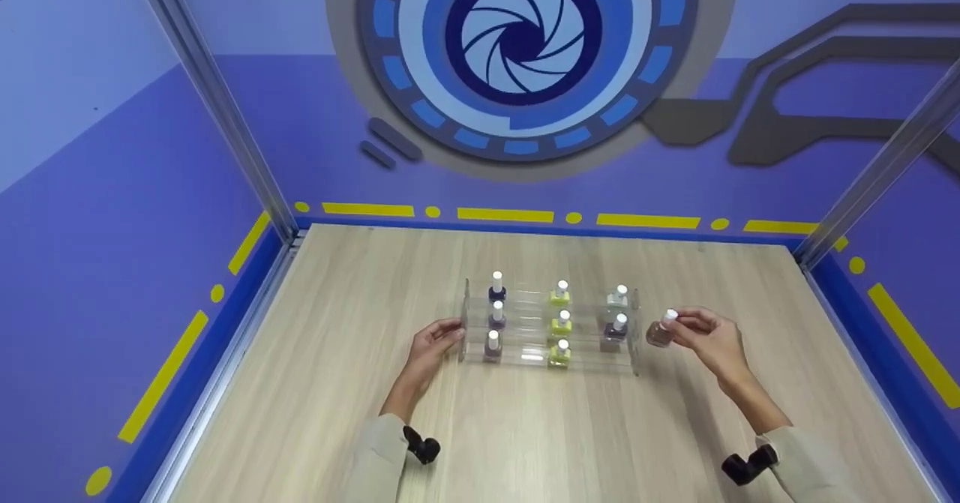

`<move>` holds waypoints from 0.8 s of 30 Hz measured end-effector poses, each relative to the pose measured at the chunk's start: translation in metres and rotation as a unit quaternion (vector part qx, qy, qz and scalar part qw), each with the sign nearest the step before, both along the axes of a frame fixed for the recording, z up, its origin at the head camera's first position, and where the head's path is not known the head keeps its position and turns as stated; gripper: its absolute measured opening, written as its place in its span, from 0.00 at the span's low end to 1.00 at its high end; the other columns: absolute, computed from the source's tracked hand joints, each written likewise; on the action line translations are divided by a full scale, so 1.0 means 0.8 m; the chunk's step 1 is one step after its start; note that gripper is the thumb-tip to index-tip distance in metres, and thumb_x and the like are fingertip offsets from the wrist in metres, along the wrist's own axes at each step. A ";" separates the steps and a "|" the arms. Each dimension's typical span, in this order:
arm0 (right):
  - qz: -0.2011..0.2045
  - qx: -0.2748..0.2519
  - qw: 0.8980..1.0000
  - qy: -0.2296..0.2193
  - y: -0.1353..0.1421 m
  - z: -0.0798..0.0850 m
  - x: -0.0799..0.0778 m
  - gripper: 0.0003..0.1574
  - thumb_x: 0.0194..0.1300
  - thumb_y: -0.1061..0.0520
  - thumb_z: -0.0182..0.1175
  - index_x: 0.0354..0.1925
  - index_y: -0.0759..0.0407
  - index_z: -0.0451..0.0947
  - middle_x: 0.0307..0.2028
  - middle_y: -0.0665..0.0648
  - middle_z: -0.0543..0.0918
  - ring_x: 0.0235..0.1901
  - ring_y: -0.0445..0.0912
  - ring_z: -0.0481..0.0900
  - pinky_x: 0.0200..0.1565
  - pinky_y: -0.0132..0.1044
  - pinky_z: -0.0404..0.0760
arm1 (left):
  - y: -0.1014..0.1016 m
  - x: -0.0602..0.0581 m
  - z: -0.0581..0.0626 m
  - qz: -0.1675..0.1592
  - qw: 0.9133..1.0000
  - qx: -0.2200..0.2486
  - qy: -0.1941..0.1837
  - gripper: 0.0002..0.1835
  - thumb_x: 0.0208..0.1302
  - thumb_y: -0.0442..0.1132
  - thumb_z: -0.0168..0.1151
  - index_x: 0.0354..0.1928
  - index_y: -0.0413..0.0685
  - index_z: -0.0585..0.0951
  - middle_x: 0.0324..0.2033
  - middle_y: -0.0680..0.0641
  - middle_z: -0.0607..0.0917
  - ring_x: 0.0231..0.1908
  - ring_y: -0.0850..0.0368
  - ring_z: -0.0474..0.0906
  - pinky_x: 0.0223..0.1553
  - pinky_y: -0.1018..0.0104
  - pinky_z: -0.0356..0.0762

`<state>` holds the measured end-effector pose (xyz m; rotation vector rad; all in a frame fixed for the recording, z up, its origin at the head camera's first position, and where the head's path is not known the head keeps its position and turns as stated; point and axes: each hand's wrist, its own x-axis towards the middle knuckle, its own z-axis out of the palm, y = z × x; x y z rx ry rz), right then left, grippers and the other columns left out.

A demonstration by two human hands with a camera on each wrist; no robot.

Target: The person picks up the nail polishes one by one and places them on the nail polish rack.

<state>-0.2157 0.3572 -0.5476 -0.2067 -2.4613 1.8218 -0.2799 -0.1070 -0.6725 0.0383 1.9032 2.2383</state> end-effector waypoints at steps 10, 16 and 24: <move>0.015 -0.019 1.000 -0.011 -0.024 -0.012 0.001 0.24 0.65 0.62 0.70 0.53 0.76 0.77 0.33 0.42 0.88 0.36 0.34 0.87 0.44 0.30 0.89 | 0.002 0.000 0.002 0.002 1.000 -0.007 -0.005 0.25 0.70 0.43 0.67 0.63 0.37 0.77 0.58 0.42 0.82 0.55 0.62 0.80 0.62 0.67 0.79; 0.025 0.000 0.999 -0.023 -0.030 -0.019 0.001 0.24 0.64 0.60 0.71 0.52 0.75 0.79 0.35 0.45 0.90 0.36 0.32 0.86 0.45 0.27 0.87 | 0.004 -0.001 0.002 0.001 1.000 0.014 -0.011 0.23 0.70 0.40 0.67 0.62 0.35 0.77 0.57 0.43 0.83 0.54 0.61 0.80 0.62 0.67 0.79; 0.032 0.041 0.998 -0.025 -0.039 -0.031 0.005 0.22 0.63 0.58 0.73 0.50 0.71 0.81 0.37 0.50 0.91 0.37 0.31 0.86 0.43 0.24 0.86 | 0.002 -0.001 0.000 0.011 1.000 0.010 -0.013 0.23 0.69 0.40 0.68 0.62 0.36 0.78 0.57 0.43 0.83 0.54 0.62 0.81 0.60 0.71 0.80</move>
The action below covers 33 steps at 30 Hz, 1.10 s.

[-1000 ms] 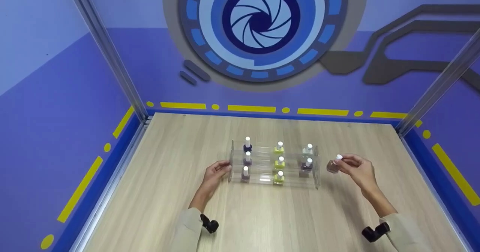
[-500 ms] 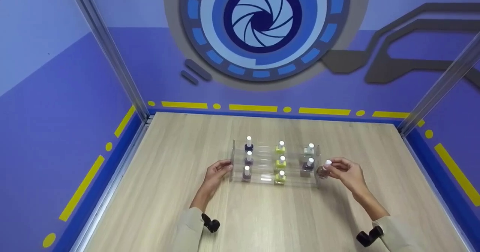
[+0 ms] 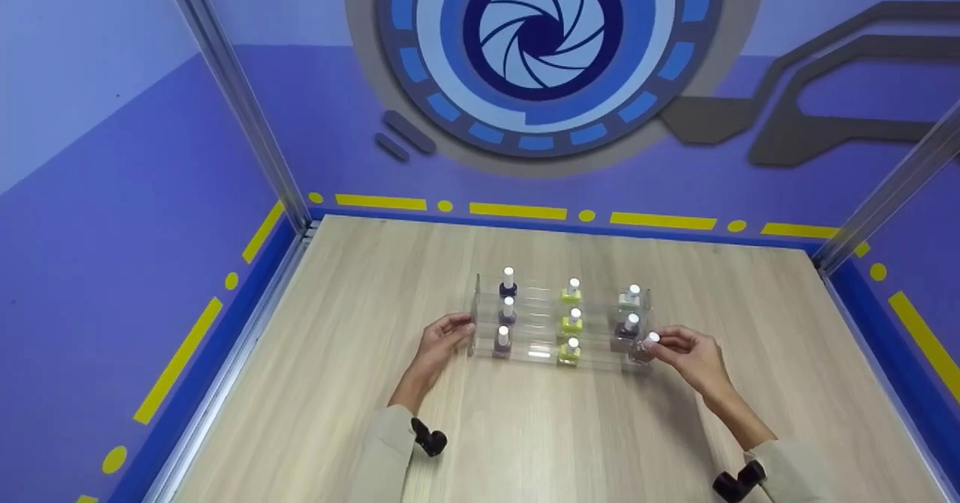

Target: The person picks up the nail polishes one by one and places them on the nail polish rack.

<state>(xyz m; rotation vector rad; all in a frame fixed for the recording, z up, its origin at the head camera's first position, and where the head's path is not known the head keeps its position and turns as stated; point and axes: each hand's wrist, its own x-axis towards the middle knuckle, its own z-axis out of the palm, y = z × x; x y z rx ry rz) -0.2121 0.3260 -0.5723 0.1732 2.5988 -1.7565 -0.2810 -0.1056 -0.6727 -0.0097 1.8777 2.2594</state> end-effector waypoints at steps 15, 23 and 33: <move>-0.008 0.021 1.000 0.008 -0.011 -0.021 0.010 0.20 0.62 0.59 0.73 0.49 0.67 0.83 0.43 0.62 0.90 0.38 0.31 0.85 0.41 0.23 0.84 | 0.004 0.005 0.004 -0.006 1.000 0.001 -0.003 0.24 0.68 0.40 0.68 0.62 0.36 0.78 0.57 0.44 0.83 0.54 0.62 0.80 0.62 0.68 0.79; -0.016 0.025 0.999 0.026 -0.013 -0.035 0.012 0.15 0.60 0.65 0.73 0.46 0.69 0.84 0.43 0.67 0.90 0.39 0.35 0.87 0.40 0.23 0.85 | 0.003 0.007 -0.001 -0.013 1.000 0.002 -0.003 0.24 0.70 0.40 0.67 0.63 0.36 0.77 0.58 0.41 0.82 0.55 0.62 0.80 0.63 0.67 0.79; -0.010 0.081 0.993 0.085 -0.022 -0.037 0.000 0.11 0.58 0.68 0.73 0.42 0.67 0.87 0.41 0.67 0.90 0.40 0.46 0.91 0.42 0.19 0.83 | 0.000 0.002 0.000 -0.008 1.000 -0.005 -0.001 0.26 0.70 0.43 0.67 0.64 0.38 0.77 0.63 0.38 0.79 0.57 0.60 0.79 0.67 0.61 0.76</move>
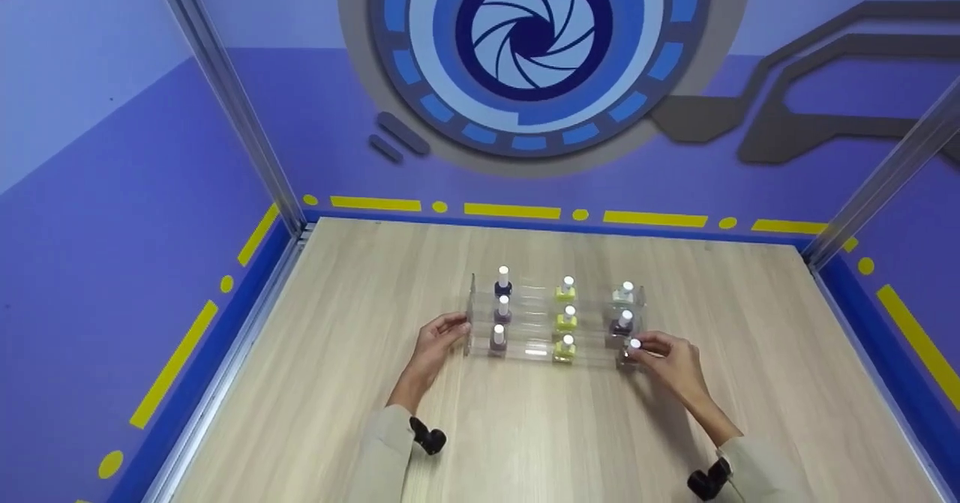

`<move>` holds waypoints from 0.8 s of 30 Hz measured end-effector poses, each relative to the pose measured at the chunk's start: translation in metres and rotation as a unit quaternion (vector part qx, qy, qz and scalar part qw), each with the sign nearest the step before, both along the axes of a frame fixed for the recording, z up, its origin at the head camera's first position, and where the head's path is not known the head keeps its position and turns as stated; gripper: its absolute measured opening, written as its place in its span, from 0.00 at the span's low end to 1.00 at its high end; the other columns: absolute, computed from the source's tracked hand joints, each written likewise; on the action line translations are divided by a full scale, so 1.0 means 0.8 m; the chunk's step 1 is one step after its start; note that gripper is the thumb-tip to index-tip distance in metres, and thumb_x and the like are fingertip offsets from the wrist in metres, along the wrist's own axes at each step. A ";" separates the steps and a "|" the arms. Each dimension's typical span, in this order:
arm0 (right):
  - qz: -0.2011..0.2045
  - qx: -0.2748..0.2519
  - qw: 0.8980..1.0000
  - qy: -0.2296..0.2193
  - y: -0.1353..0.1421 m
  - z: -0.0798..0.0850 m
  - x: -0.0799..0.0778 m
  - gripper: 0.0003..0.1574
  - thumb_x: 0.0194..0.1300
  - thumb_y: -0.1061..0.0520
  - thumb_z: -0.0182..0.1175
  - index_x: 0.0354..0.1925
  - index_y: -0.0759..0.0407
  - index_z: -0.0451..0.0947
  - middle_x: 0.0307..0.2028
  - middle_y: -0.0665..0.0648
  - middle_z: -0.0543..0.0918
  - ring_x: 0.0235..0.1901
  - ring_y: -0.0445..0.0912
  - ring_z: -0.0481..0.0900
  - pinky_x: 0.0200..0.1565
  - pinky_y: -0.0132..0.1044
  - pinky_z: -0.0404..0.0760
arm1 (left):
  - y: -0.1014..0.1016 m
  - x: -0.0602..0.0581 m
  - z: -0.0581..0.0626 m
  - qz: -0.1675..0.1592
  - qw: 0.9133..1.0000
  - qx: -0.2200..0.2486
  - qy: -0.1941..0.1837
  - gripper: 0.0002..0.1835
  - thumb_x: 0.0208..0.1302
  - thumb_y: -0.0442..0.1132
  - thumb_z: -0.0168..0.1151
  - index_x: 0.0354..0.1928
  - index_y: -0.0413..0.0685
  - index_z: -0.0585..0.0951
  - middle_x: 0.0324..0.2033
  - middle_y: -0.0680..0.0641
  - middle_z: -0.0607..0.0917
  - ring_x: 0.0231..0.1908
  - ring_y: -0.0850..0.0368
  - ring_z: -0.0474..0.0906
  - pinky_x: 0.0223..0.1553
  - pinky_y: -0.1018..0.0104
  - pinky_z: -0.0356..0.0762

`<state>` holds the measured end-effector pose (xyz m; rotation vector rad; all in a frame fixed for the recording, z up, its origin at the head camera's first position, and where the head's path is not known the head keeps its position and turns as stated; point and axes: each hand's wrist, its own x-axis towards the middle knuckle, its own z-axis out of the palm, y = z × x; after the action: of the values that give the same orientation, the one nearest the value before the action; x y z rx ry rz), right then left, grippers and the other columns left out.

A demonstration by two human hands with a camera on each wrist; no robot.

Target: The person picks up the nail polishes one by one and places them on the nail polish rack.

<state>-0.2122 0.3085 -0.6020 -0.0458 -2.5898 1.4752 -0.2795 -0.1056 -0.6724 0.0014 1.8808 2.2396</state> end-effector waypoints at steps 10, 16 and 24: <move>-0.002 0.032 0.999 0.010 -0.005 0.000 -0.016 0.09 0.60 0.69 0.71 0.41 0.67 0.86 0.40 0.67 0.90 0.40 0.51 0.90 0.44 0.26 0.86 | 0.004 -0.013 0.000 0.026 1.000 0.005 -0.003 0.24 0.69 0.43 0.68 0.63 0.40 0.78 0.61 0.41 0.81 0.57 0.59 0.79 0.65 0.62 0.78; 0.000 0.010 1.000 0.017 -0.005 -0.001 -0.017 0.13 0.60 0.70 0.70 0.45 0.69 0.85 0.43 0.69 0.89 0.46 0.59 0.89 0.48 0.35 0.89 | 0.005 -0.016 0.001 0.025 1.000 0.002 0.000 0.23 0.70 0.41 0.67 0.62 0.37 0.78 0.61 0.38 0.81 0.55 0.59 0.80 0.64 0.62 0.79; 0.016 0.019 0.998 0.053 0.006 0.006 -0.010 0.12 0.64 0.64 0.70 0.46 0.67 0.86 0.43 0.65 0.90 0.40 0.38 0.88 0.42 0.20 0.83 | -0.006 -0.014 0.004 0.030 0.999 0.016 -0.012 0.23 0.72 0.41 0.64 0.61 0.32 0.77 0.55 0.42 0.83 0.53 0.59 0.81 0.63 0.64 0.80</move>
<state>-0.2205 0.3133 -0.5970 0.0768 -2.5434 1.3985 -0.2909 -0.1106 -0.6694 -0.0776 1.8560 2.2990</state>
